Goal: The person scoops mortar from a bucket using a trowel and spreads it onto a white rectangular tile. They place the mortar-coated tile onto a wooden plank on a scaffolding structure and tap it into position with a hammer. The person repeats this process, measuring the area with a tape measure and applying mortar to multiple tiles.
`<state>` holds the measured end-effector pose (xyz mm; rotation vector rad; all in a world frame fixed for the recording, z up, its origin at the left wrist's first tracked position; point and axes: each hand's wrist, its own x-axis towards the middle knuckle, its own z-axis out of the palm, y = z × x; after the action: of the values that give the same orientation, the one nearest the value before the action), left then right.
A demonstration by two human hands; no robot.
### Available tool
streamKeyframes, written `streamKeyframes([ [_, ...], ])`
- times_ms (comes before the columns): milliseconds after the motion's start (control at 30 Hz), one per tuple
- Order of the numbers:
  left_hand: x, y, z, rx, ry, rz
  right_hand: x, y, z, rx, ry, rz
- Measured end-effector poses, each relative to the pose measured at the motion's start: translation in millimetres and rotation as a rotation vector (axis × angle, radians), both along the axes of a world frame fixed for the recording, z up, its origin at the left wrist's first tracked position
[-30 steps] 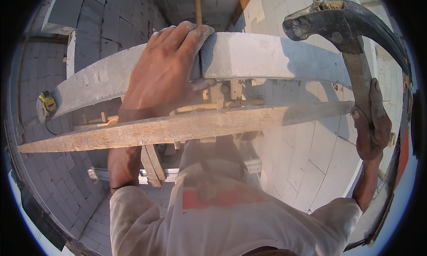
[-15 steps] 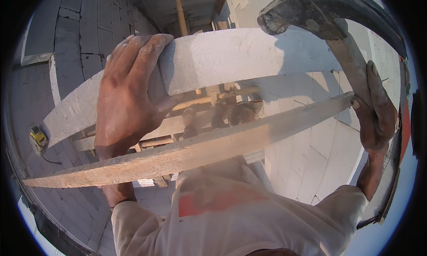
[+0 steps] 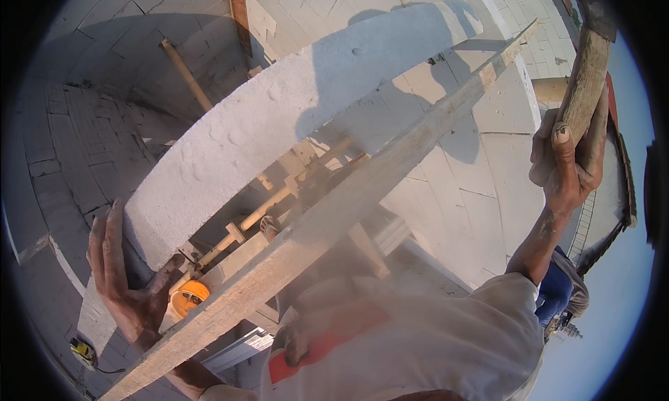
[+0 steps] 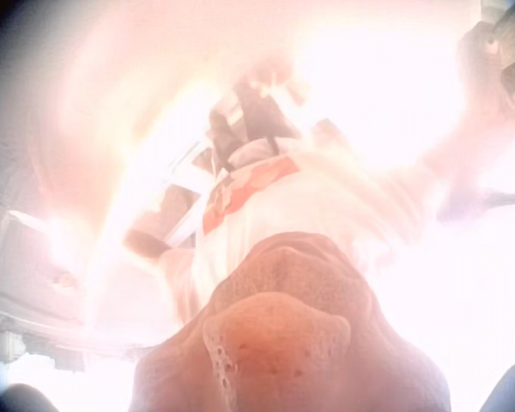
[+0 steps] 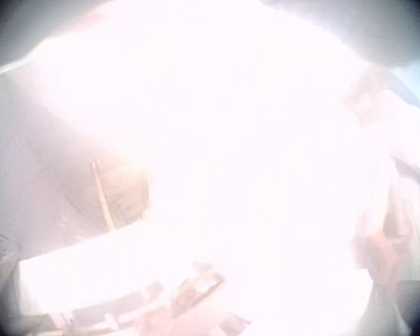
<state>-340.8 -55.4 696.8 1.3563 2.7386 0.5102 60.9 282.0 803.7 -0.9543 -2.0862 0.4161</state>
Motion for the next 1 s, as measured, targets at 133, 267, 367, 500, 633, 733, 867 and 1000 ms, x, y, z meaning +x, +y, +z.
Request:
streamKeyframes([
  [133,4.9,15.7,10.0,-0.033,0.197,-0.172,30.3,-1.4,-10.6,-0.055,0.078,-0.055],
  [267,23.0,47.1,16.0,-0.082,0.363,-0.335,53.6,6.0,-5.8,0.035,0.017,0.019],
  [367,51.0,92.4,9.9,-0.015,0.355,-0.382,54.5,11.5,-3.2,0.118,-0.016,0.048],
  [500,89.0,150.3,-4.3,0.055,0.305,-0.366,42.8,25.8,-13.2,0.125,-0.191,0.075],
  [633,104.3,163.3,-3.5,0.039,0.308,-0.305,40.5,42.4,-24.2,0.14,-0.633,0.118],
  [733,106.1,162.1,-0.9,0.089,0.322,-0.348,42.0,42.6,-23.6,0.194,-0.582,0.011],
  [867,106.0,162.0,-2.0,0.136,0.347,-0.376,36.0,35.0,-20.4,0.139,-0.432,0.054],
  [1000,103.8,161.7,-5.6,0.157,0.378,-0.384,41.2,26.3,-19.4,-0.099,-0.682,-0.074],
])
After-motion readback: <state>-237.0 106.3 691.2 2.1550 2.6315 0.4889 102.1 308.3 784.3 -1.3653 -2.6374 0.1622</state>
